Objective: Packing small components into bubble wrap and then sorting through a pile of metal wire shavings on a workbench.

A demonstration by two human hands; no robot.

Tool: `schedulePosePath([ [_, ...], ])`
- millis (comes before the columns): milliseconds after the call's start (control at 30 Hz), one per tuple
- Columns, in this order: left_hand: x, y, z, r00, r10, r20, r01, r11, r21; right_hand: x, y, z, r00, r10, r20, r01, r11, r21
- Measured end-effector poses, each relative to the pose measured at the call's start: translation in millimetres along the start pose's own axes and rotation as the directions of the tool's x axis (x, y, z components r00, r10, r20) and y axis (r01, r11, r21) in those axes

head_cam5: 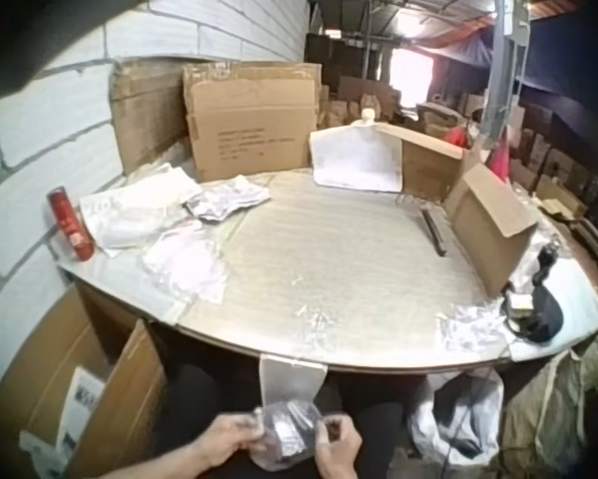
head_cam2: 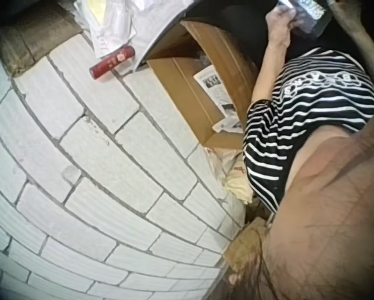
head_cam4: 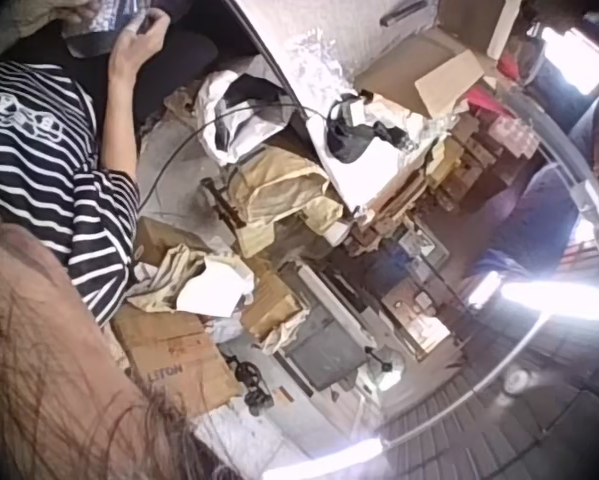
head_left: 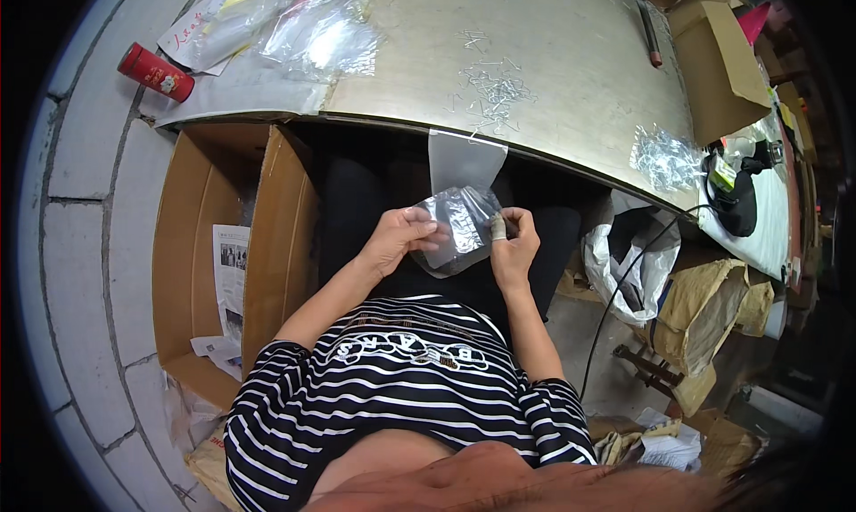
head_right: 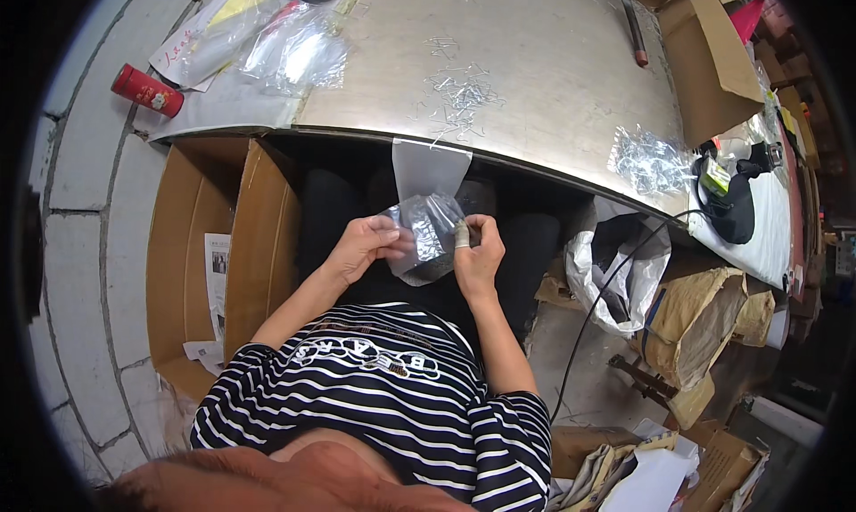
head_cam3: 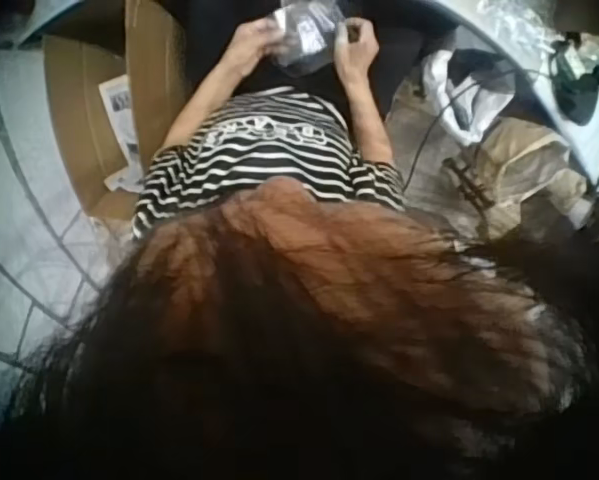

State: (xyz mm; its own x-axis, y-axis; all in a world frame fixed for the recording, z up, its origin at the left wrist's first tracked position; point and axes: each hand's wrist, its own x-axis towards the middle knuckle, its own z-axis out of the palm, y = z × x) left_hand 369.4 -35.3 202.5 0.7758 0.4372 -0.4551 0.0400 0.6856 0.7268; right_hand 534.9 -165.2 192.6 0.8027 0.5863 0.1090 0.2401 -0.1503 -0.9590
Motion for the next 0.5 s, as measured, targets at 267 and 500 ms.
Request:
schedulePosePath([
  [267, 27, -3, -21, 0.917, 0.273, -0.29, -0.171, 0.927, 0.334, -15, 25, -28, 0.85, 0.096, 0.518, -0.007, 0.985, -0.172],
  [500, 29, 7, 8, 0.876, 0.224, 0.428, -0.478, 0.272, 0.835, 6, -15, -18, 0.886, -0.243, 0.394, 0.281, 0.959, -0.041],
])
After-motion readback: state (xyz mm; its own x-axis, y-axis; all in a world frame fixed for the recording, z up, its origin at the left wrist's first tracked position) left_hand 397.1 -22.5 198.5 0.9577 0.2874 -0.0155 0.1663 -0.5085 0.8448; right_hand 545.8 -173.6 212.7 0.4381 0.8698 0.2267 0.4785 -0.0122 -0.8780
